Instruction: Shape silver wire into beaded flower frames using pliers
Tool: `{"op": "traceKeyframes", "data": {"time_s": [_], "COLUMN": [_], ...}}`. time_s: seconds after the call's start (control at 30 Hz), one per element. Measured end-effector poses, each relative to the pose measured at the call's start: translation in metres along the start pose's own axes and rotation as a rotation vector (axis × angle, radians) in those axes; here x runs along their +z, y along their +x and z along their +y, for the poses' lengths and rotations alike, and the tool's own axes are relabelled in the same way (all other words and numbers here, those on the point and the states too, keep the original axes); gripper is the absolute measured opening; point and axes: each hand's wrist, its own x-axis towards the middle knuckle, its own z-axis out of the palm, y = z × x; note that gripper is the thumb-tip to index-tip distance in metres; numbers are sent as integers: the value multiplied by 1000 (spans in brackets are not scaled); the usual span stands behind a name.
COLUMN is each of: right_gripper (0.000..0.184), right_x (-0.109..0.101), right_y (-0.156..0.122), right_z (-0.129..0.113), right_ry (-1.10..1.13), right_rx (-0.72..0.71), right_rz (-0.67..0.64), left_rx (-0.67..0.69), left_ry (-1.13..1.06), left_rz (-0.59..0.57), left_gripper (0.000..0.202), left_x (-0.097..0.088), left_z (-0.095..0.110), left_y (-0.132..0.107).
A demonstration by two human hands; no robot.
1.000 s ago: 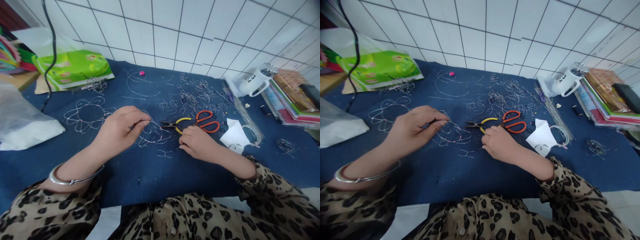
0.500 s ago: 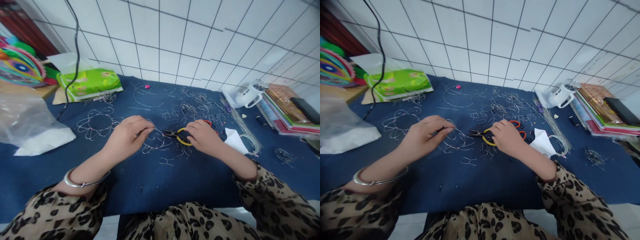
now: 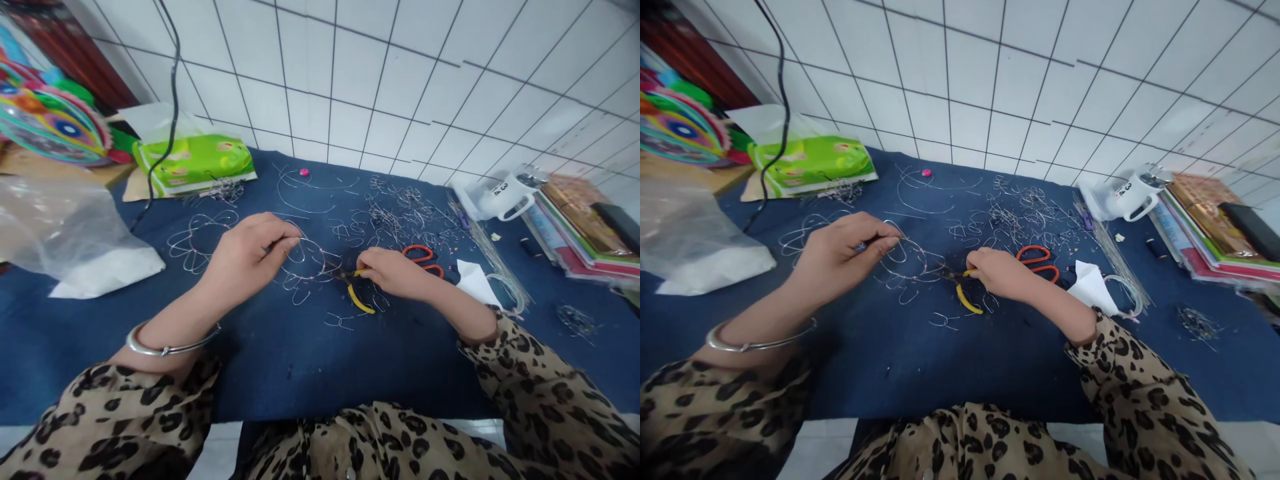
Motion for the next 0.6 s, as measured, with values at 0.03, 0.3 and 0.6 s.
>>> {"op": "traceKeyframes", "data": {"time_s": [0.03,0.3,0.6], "right_gripper": [11,18,23], "right_x": [-4,-34,-27], "right_y": [-2,-24,-91], "right_z": [-2,-4,16], "right_ry": [56,421,346], "right_rx": [4,120,275], "right_rz": [11,-80,-7], "left_rx": [-7,-81,-41], "left_ry": [0,-40,-25], "left_rz": [10,60,77], "left_gripper": [20,19,18], "left_x": [-1,-5,-3], "left_z": [-1,-4,-3], "left_y": [0,2,-1]}}
